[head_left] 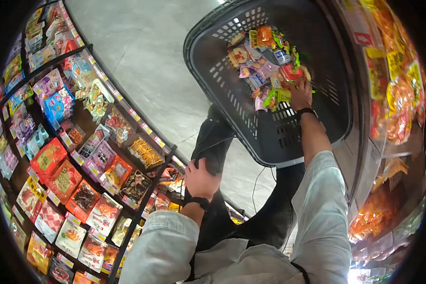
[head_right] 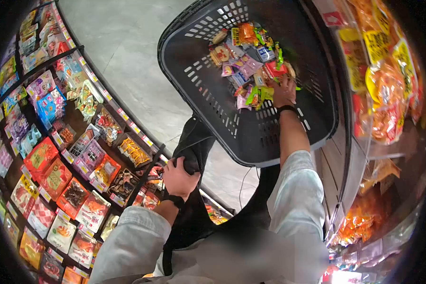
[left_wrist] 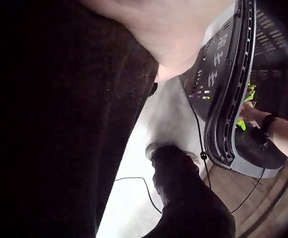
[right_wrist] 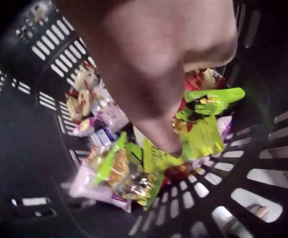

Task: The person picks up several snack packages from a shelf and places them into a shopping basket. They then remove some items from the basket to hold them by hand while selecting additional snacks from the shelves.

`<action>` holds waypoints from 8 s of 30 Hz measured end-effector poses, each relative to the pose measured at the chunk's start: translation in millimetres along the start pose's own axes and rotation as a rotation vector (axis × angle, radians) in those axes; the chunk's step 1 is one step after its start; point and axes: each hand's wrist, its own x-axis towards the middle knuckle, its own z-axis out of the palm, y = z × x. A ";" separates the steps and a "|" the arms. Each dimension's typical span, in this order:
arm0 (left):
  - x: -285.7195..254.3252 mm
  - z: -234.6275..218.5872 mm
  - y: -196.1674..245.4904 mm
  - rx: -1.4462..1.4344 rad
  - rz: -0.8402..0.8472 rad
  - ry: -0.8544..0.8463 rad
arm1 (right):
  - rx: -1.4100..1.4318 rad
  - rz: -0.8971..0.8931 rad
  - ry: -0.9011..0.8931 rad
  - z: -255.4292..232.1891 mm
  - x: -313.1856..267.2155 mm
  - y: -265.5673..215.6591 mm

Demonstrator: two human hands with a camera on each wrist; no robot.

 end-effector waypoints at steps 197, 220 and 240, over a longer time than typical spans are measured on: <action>270.2 -911.6 404.7 -0.224 1.536 -0.443 | 1.983 0.325 1.035 -850.4 -168.1 -88.9; 411.2 -984.1 203.9 -0.507 1.597 -0.536 | 1.975 0.441 0.686 -987.8 -93.1 -327.3; 415.8 -987.6 210.1 -0.267 1.667 -0.504 | 1.739 0.296 0.470 -1003.0 -84.0 -320.8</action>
